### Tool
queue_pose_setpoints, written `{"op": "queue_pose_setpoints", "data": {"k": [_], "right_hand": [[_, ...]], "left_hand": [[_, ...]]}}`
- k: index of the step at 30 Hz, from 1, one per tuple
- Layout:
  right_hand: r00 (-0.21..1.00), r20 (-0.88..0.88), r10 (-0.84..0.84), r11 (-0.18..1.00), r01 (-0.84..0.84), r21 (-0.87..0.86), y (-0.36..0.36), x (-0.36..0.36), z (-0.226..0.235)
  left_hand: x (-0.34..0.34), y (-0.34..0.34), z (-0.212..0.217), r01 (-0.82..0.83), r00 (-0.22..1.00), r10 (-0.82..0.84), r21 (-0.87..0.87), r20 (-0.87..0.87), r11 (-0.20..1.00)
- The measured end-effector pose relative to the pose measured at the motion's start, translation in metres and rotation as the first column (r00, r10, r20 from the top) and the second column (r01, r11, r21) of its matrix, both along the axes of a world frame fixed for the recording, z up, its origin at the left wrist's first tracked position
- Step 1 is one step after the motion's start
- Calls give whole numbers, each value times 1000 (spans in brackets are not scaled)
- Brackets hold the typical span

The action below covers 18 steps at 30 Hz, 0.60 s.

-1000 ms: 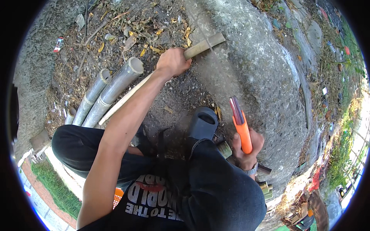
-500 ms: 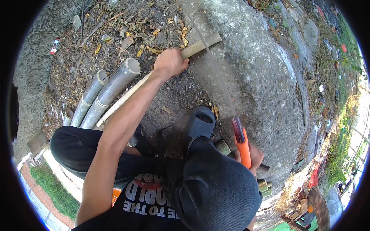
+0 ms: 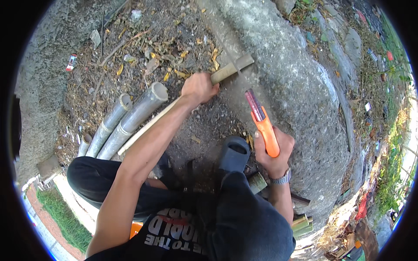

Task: The person is using a hand saw to cut a small piece of bamboo into sections while sitting outdoors.

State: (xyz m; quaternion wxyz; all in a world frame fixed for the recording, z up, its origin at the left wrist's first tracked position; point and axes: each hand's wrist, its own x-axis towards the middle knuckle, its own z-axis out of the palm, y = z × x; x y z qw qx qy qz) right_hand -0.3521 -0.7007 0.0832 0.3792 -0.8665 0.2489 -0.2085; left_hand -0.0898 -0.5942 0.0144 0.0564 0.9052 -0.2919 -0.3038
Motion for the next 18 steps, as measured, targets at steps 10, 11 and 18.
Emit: {"op": "queue_pose_setpoints", "data": {"k": [10, 11, 18], "right_hand": [[997, -43, -61, 998, 62, 31, 5, -55, 4], [996, -64, -59, 998, 61, 30, 4, -55, 4], [986, -106, -126, 992, 128, 14, 9, -54, 5]], "left_hand": [[-3, -3, -2, 10, 1000, -10, -6, -19, 1000], [-1, -2, -3, 3, 1000, -4, -28, -12, 1000], [1, -3, -8, -30, 1000, 30, -30, -5, 999]]}}
